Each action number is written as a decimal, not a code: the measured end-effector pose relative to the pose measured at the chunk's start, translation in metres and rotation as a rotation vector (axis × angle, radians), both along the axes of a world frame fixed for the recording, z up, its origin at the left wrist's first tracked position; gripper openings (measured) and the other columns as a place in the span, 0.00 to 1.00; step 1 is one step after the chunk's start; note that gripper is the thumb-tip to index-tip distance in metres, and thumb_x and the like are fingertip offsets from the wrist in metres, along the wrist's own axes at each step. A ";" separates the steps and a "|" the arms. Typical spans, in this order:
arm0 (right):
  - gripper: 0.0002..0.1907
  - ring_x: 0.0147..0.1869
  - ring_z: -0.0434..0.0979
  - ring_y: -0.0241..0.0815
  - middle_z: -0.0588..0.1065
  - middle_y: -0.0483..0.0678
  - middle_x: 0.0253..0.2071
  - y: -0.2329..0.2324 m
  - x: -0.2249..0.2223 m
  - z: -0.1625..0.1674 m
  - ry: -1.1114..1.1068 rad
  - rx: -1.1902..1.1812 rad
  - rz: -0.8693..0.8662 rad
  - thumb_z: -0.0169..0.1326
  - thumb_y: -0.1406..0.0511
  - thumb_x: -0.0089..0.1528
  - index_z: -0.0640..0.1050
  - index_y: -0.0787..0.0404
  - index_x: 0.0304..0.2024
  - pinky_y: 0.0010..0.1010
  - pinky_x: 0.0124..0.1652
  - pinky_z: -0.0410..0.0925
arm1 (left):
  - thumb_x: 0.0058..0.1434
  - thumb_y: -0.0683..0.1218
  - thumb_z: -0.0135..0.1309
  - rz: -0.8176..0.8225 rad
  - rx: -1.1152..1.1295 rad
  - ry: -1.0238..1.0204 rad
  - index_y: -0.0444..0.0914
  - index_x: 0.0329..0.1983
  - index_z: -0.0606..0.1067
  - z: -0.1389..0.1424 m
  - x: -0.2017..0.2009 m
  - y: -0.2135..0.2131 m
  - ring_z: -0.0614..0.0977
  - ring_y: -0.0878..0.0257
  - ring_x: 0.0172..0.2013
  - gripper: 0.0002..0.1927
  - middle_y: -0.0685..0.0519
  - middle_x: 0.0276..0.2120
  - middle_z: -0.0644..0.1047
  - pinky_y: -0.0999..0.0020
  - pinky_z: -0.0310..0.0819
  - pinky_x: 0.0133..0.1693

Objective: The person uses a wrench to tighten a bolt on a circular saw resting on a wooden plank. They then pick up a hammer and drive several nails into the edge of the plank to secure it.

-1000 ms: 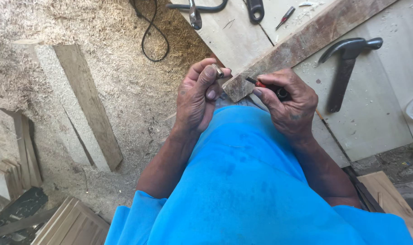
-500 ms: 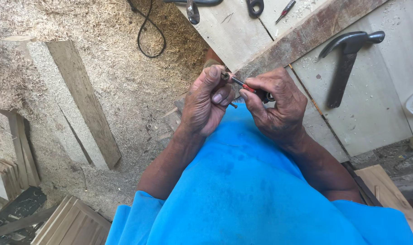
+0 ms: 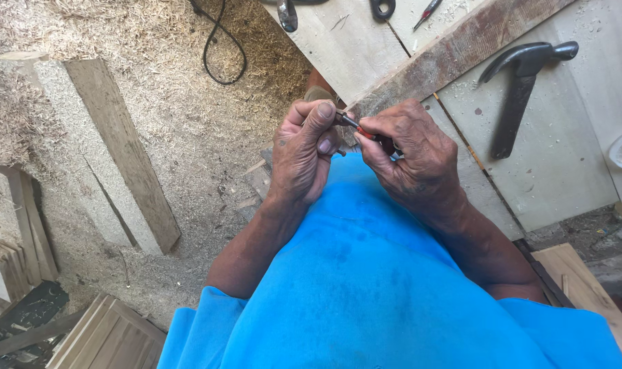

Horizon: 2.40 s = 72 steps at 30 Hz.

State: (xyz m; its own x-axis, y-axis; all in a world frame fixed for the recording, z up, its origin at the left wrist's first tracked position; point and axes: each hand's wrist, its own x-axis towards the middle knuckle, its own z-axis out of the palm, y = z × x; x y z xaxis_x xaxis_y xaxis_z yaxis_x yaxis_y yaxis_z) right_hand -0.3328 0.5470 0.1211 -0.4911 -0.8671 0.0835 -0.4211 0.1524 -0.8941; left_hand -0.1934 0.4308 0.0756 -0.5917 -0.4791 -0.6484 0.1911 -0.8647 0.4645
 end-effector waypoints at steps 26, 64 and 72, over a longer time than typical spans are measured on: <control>0.08 0.43 0.80 0.49 0.73 0.54 0.42 -0.006 -0.027 -0.021 0.164 0.072 0.274 0.60 0.70 0.69 0.76 0.67 0.49 0.37 0.41 0.75 | 0.68 0.47 0.59 -0.162 0.230 -0.103 0.36 0.35 0.73 -0.051 0.008 -0.004 0.70 0.74 0.20 0.12 0.46 0.32 0.81 0.77 0.63 0.23; 0.10 0.48 0.81 0.42 0.78 0.50 0.45 -0.005 -0.003 -0.044 0.013 -0.214 -0.178 0.63 0.73 0.68 0.77 0.61 0.50 0.30 0.44 0.76 | 0.68 0.35 0.60 -0.076 -0.344 -0.030 0.35 0.60 0.69 -0.007 -0.026 -0.002 0.81 0.63 0.46 0.20 0.41 0.49 0.82 0.72 0.74 0.45; 0.12 0.48 0.83 0.44 0.78 0.53 0.49 0.027 -0.023 -0.066 -0.025 -0.111 -0.397 0.60 0.75 0.68 0.76 0.63 0.52 0.31 0.45 0.76 | 0.65 0.35 0.61 -0.245 -0.400 0.041 0.29 0.54 0.74 -0.030 -0.073 0.020 0.83 0.61 0.50 0.15 0.44 0.48 0.81 0.67 0.80 0.56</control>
State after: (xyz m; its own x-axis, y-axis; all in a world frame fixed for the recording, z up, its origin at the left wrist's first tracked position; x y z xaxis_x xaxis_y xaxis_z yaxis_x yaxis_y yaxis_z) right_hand -0.3554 0.5740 0.0554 -0.7885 -0.5966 0.1491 -0.3266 0.2008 -0.9236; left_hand -0.2659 0.4505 0.0453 -0.7399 -0.5296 -0.4149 0.0294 -0.6415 0.7665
